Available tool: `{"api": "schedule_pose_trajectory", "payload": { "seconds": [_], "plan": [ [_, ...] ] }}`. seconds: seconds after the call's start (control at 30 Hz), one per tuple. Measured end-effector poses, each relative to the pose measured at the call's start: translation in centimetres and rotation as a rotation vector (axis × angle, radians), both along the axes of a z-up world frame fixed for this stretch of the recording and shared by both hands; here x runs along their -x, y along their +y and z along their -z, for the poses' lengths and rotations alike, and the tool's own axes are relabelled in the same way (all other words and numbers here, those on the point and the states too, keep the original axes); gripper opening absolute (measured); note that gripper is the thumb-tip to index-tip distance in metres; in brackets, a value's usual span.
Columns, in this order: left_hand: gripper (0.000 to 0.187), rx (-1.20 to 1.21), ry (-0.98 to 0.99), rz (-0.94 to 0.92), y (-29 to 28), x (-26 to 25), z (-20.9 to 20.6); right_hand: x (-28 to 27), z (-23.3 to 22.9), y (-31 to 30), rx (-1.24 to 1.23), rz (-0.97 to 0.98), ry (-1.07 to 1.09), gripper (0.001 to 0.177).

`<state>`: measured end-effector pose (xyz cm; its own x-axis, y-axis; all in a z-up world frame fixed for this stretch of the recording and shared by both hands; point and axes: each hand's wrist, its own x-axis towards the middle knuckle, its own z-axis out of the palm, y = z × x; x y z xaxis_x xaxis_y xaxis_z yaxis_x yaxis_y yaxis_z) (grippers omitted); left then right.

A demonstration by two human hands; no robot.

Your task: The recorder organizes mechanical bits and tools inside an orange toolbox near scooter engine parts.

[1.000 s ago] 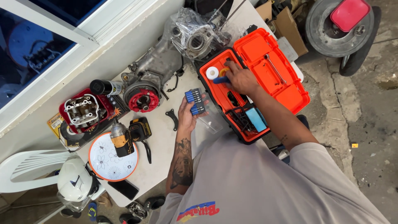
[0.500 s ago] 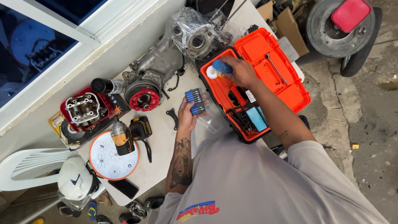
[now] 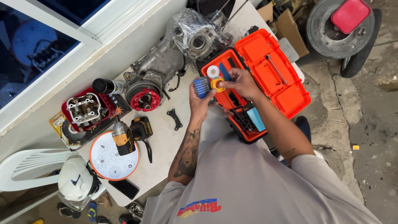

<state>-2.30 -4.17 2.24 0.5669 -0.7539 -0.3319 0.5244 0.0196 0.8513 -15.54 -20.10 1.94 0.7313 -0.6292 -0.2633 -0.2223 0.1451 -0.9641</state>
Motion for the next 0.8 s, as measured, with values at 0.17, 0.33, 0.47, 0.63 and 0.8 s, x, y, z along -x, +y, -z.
{"api": "schedule_pose_trajectory", "payload": {
  "seconds": [0.17,0.33,0.47,0.63,0.8],
  "plan": [
    [0.052,0.012,-0.093,-0.039,-0.2,0.6,0.9,1.1,-0.6,2.0,0.118,0.077,0.045,0.026],
    [0.04,-0.114,-0.272,-0.061,-0.7,1.2,-0.3,1.2,-0.7,3.0,0.303,0.118,0.086,0.032],
    [0.038,-0.082,-0.289,-0.023,-1.0,0.5,-0.5,0.9,-2.2,2.6,0.066,0.156,-0.142,0.039],
    [0.04,0.017,-0.13,0.042,-1.2,-0.3,1.6,1.8,1.5,1.2,-0.127,0.095,-0.118,0.023],
    [0.038,0.091,-0.081,0.076,-1.3,-0.3,4.0,2.6,4.4,0.0,-0.357,0.14,0.001,0.022]
  ]
}}
